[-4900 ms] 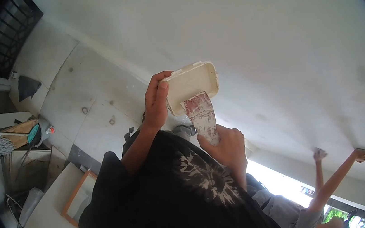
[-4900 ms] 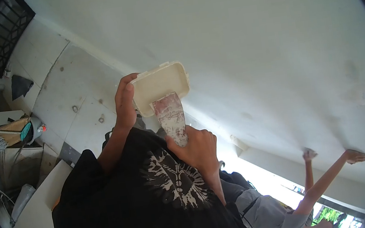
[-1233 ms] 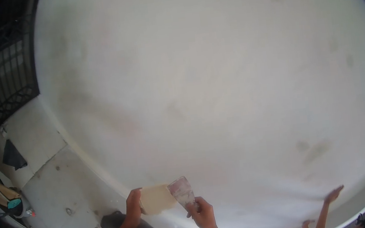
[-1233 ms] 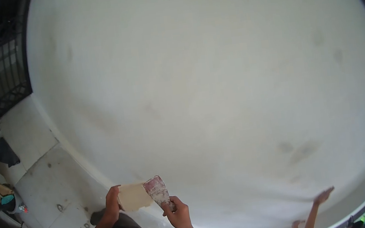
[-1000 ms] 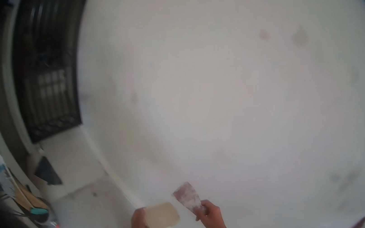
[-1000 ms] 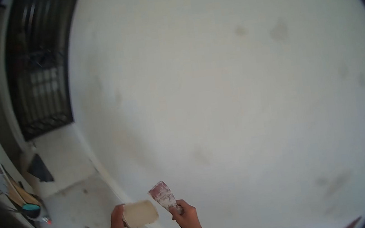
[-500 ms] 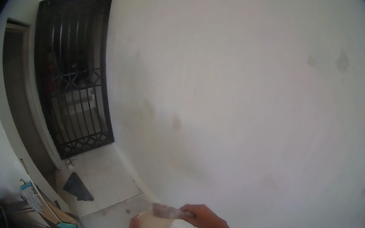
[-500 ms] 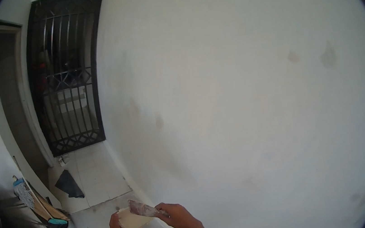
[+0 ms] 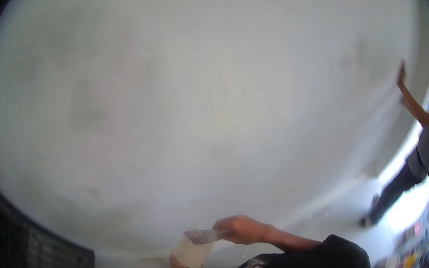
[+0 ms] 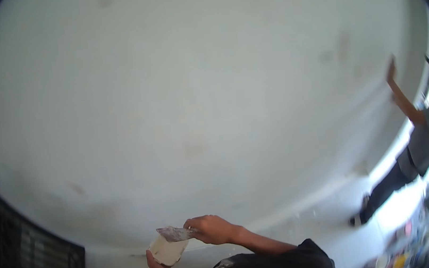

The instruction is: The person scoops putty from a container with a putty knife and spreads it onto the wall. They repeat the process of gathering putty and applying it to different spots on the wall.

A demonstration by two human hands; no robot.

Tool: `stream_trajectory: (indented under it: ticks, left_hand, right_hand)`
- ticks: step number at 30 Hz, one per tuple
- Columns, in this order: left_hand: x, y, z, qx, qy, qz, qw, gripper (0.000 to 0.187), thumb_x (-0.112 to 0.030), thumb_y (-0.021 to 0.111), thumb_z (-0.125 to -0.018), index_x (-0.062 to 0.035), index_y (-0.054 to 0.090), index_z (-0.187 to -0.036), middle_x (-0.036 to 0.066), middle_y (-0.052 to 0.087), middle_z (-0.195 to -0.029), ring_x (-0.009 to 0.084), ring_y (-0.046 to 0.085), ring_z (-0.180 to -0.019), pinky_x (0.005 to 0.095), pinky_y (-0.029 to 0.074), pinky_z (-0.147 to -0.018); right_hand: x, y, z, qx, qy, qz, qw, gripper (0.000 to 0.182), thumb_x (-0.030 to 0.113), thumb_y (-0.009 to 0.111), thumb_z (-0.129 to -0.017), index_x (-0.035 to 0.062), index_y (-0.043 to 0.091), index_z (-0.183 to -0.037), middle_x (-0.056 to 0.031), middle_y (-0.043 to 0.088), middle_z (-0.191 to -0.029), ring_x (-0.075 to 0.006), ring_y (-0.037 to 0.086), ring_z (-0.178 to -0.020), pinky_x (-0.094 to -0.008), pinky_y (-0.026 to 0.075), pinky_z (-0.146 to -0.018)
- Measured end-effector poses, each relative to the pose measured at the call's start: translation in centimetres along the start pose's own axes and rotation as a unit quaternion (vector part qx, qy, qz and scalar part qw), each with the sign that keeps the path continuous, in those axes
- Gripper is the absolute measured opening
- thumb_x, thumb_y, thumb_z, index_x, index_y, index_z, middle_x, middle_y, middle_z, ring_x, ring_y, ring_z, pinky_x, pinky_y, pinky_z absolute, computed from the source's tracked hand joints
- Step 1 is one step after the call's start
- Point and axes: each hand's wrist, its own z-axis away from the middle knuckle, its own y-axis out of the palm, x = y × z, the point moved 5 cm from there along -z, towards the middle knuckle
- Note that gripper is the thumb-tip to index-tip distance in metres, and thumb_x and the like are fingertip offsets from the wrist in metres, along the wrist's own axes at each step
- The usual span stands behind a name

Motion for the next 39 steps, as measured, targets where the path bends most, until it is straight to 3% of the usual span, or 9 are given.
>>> stream_trajectory:
  ticks: [5, 7, 11, 15, 18, 20, 23, 34, 39]
  left_hand:
    - [0.9, 6.1, -3.0, 0.09, -0.071, -0.054, 0.992, 0.058, -0.048, 0.039, -0.1, -0.0015, 0.047, -0.133, 0.013, 0.057, -0.13, 0.0276, 0.056, -0.119, 0.0425, 0.047, -0.097]
    - [0.7, 5.5, -4.2, 0.157, 0.001, -0.128, 0.979, 0.058, -0.048, 0.04, -0.1, -0.0018, 0.047, -0.134, 0.012, 0.056, -0.13, 0.027, 0.055, -0.12, 0.043, 0.047, -0.097]
    - [4.3, 8.4, -5.7, 0.191, -0.139, -0.024, 0.971, 0.053, -0.044, 0.042, -0.101, -0.0017, 0.048, -0.132, 0.012, 0.056, -0.13, 0.0261, 0.056, -0.119, 0.0418, 0.046, -0.098]
    - [-0.2, 9.2, -4.9, 0.231, -0.117, -0.071, 0.963, 0.048, -0.038, 0.041, -0.102, 0.0017, 0.049, -0.128, 0.014, 0.056, -0.123, 0.0236, 0.057, -0.113, 0.0372, 0.045, -0.097]
    - [-2.4, 8.6, -5.6, 0.245, -0.136, -0.055, 0.958, 0.049, -0.038, 0.04, -0.102, 0.0018, 0.049, -0.128, 0.014, 0.056, -0.122, 0.0227, 0.057, -0.112, 0.0369, 0.046, -0.095]
    - [-3.2, 7.4, -6.7, 0.251, -0.133, -0.067, 0.957, 0.049, -0.038, 0.04, -0.102, 0.0019, 0.049, -0.128, 0.014, 0.057, -0.122, 0.0225, 0.057, -0.111, 0.0369, 0.047, -0.095]
    - [-4.3, 5.4, -8.4, 0.227, -0.149, -0.067, 0.96, 0.048, -0.038, 0.039, -0.103, 0.0018, 0.049, -0.128, 0.013, 0.057, -0.121, 0.0227, 0.058, -0.111, 0.0374, 0.046, -0.095]
    - [-6.5, -1.0, -11.0, 0.188, -0.068, -0.074, 0.977, 0.047, -0.038, 0.035, -0.103, 0.0009, 0.05, -0.125, 0.013, 0.056, -0.12, 0.0246, 0.056, -0.112, 0.0373, 0.046, -0.095]
    - [-6.3, -3.2, -10.5, 0.091, -0.091, -0.001, 0.992, 0.05, -0.042, 0.037, -0.102, -0.0005, 0.049, -0.128, 0.013, 0.056, -0.122, 0.0252, 0.056, -0.114, 0.0378, 0.046, -0.095]
  right_hand:
    - [-0.7, -3.3, 4.0, -0.135, 0.116, -0.027, 0.984, 0.028, 0.015, 0.064, -0.086, 0.0077, 0.057, -0.113, -0.0182, 0.068, -0.092, -0.0379, 0.065, -0.087, -0.0454, 0.052, -0.075]
    - [0.7, -2.6, 4.1, -0.192, 0.166, -0.004, 0.967, 0.027, 0.015, 0.064, -0.088, 0.0058, 0.059, -0.113, -0.0182, 0.068, -0.094, -0.0373, 0.066, -0.087, -0.0434, 0.052, -0.077]
    - [0.5, -3.3, 5.9, -0.309, 0.184, 0.039, 0.932, 0.029, 0.01, 0.068, -0.086, 0.0059, 0.06, -0.114, -0.0165, 0.068, -0.092, -0.0318, 0.068, -0.077, -0.0378, 0.054, -0.068]
    - [4.7, -1.8, 6.1, -0.372, 0.21, 0.03, 0.904, 0.026, 0.007, 0.064, -0.088, 0.0048, 0.056, -0.112, -0.0144, 0.068, -0.087, -0.0308, 0.068, -0.075, -0.0371, 0.053, -0.065]
    - [4.8, -0.3, 6.3, -0.414, 0.222, -0.09, 0.878, 0.02, 0.005, 0.064, -0.09, 0.0025, 0.054, -0.107, -0.0099, 0.066, -0.081, -0.0221, 0.066, -0.069, -0.0328, 0.05, -0.058]
    - [3.7, 1.4, 5.0, -0.452, 0.17, -0.439, 0.757, 0.015, 0.006, 0.062, -0.091, 0.0032, 0.051, -0.101, -0.0072, 0.061, -0.077, -0.0162, 0.061, -0.065, -0.031, 0.047, -0.053]
    - [4.7, 1.2, 2.2, -0.513, 0.112, -0.548, 0.652, 0.015, 0.006, 0.061, -0.09, 0.0074, 0.05, -0.101, -0.0078, 0.061, -0.081, -0.0149, 0.054, -0.056, -0.03, 0.041, -0.049]
    - [3.8, 2.1, -1.4, -0.442, 0.067, -0.655, 0.609, 0.022, 0.033, 0.048, -0.1, 0.0121, 0.054, -0.102, 0.0003, 0.056, -0.073, -0.0137, 0.045, -0.05, -0.0267, 0.033, -0.046]
    - [4.0, 0.5, -1.9, -0.432, 0.02, -0.575, 0.695, 0.022, 0.027, 0.05, -0.098, 0.0083, 0.05, -0.111, -0.0058, 0.058, -0.082, -0.0157, 0.051, -0.048, -0.0271, 0.038, -0.042]
